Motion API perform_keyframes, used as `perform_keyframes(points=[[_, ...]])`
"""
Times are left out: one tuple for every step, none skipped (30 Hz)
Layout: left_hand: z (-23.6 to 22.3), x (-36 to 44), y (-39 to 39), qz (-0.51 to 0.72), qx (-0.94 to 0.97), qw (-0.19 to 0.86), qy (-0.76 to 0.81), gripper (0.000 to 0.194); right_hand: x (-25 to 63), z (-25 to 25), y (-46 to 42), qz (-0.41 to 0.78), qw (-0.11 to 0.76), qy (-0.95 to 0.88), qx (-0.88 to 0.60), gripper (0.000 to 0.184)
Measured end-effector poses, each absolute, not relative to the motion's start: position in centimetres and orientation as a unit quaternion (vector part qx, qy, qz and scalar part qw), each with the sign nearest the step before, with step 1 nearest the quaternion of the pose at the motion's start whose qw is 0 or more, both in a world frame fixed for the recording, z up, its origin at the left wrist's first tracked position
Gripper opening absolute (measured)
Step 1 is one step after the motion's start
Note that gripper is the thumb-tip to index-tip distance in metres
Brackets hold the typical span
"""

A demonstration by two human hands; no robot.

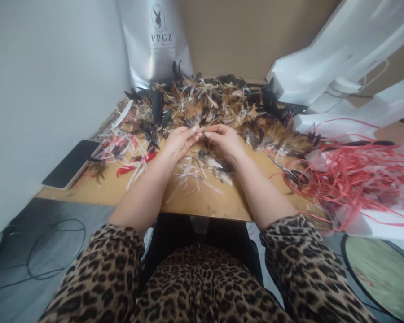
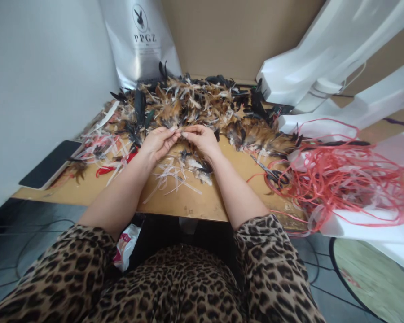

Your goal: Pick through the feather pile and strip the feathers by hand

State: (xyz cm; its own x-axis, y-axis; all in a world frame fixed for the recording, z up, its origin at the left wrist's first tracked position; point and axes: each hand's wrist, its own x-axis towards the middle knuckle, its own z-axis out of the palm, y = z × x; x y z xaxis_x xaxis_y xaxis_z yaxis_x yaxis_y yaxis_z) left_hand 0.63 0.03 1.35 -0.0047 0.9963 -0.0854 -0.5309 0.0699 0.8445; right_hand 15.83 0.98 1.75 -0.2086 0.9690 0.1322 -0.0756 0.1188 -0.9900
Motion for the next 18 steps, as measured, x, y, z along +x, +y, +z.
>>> perform_keyframes(points=[[1.3, 0.6, 0.1, 0.613, 0.303, 0.635, 0.361, 0.015, 15.5, 1.5, 0.9, 0.552, 0.499, -0.545, -0.388, 0.03], [1.3, 0.6, 0.1, 0.616, 0.296, 0.639, 0.353, 0.015, 15.1, 1.4, 0.9, 0.562, 0.508, -0.53, -0.382, 0.032], [1.3, 0.7, 0.1, 0.616, 0.294, 0.643, 0.346, 0.015, 14.8, 1.2, 0.8, 0.565, 0.519, -0.521, -0.375, 0.032], [1.3, 0.8, 0.1, 0.614, 0.296, 0.646, 0.343, 0.015, 14.5, 1.1, 0.7, 0.562, 0.531, -0.514, -0.37, 0.033], [1.3, 0.8, 0.0, 0.61, 0.301, 0.648, 0.344, 0.014, 14.2, 1.1, 0.6, 0.556, 0.546, -0.508, -0.367, 0.032], [1.3, 0.9, 0.0, 0.606, 0.305, 0.648, 0.346, 0.014, 14.0, 1.0, 0.5, 0.549, 0.56, -0.502, -0.364, 0.031], [1.3, 1.0, -0.1, 0.601, 0.31, 0.648, 0.35, 0.014, 13.8, 1.0, 0.4, 0.543, 0.57, -0.497, -0.364, 0.031], [1.3, 1.1, -0.2, 0.597, 0.315, 0.648, 0.353, 0.015, 13.7, 1.0, 0.4, 0.54, 0.575, -0.494, -0.366, 0.03], [1.3, 1.1, -0.3, 0.591, 0.32, 0.65, 0.356, 0.015, 13.8, 0.9, 0.4, 0.537, 0.577, -0.492, -0.369, 0.03], [1.3, 1.1, -0.4, 0.584, 0.325, 0.652, 0.36, 0.014, 13.9, 0.9, 0.5, 0.535, 0.577, -0.492, -0.373, 0.029], [1.3, 1.1, -0.5, 0.576, 0.329, 0.654, 0.365, 0.013, 14.1, 1.0, 0.6, 0.533, 0.575, -0.493, -0.377, 0.029], [1.3, 1.0, -0.5, 0.569, 0.331, 0.655, 0.371, 0.012, 14.3, 1.0, 0.8, 0.531, 0.572, -0.496, -0.381, 0.028], [1.3, 1.0, -0.5, 0.563, 0.332, 0.655, 0.379, 0.012, 14.6, 1.1, 0.9, 0.53, 0.567, -0.5, -0.383, 0.028], [1.3, 0.9, -0.5, 0.557, 0.332, 0.655, 0.387, 0.012, 14.9, 1.1, 1.0, 0.53, 0.561, -0.506, -0.385, 0.027], [1.3, 0.9, -0.5, 0.553, 0.331, 0.656, 0.393, 0.012, 15.1, 1.2, 1.1, 0.531, 0.553, -0.511, -0.387, 0.027], [1.2, 0.8, -0.5, 0.549, 0.331, 0.657, 0.397, 0.012, 15.3, 1.3, 1.2, 0.533, 0.545, -0.517, -0.389, 0.027], [1.2, 0.8, -0.5, 0.544, 0.333, 0.659, 0.399, 0.012, 15.4, 1.4, 1.2, 0.536, 0.536, -0.523, -0.39, 0.028], [1.2, 0.9, -0.6, 0.539, 0.338, 0.661, 0.399, 0.012, 15.5, 1.4, 1.2, 0.537, 0.53, -0.528, -0.39, 0.028]])
